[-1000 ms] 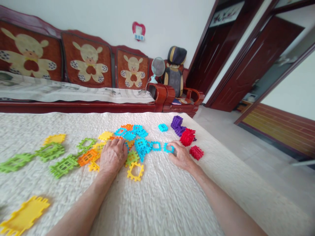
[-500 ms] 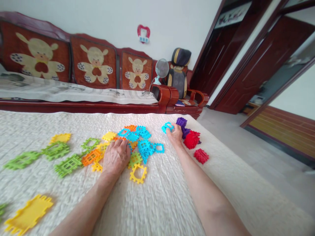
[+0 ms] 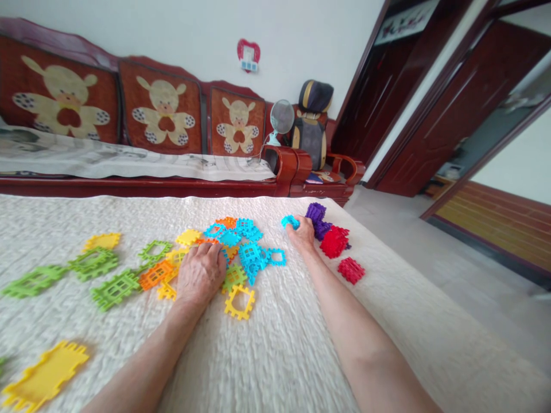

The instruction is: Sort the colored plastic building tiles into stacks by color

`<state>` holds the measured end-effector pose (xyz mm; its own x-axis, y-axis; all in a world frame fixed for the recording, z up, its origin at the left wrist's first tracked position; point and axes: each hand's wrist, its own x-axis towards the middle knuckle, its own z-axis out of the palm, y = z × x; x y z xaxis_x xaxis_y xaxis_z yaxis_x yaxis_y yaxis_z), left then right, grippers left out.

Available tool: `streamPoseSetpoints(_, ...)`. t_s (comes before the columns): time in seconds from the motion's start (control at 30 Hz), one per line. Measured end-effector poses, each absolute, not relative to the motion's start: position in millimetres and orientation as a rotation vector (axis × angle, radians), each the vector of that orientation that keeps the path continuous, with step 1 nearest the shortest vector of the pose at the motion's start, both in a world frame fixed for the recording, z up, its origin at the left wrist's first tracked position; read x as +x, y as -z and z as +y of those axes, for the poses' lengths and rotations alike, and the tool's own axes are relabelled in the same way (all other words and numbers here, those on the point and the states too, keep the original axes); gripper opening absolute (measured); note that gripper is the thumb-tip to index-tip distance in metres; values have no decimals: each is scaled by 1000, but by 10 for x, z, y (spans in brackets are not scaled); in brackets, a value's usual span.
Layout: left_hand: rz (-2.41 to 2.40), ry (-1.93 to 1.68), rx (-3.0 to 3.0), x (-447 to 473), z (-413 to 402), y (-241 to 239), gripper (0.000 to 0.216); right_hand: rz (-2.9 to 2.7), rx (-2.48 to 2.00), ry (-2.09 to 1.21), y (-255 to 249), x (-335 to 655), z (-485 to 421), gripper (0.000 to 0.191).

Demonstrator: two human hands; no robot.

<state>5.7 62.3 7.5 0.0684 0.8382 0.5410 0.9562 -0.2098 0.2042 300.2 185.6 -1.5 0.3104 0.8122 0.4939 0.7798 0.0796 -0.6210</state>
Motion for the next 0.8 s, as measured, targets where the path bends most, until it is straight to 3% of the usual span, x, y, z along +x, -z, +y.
streamPoseSetpoints(0.8, -1880, 785, -2136, 72, 608, -114, 31, -1482, -1601, 11, 30, 3026, 1870, 46)
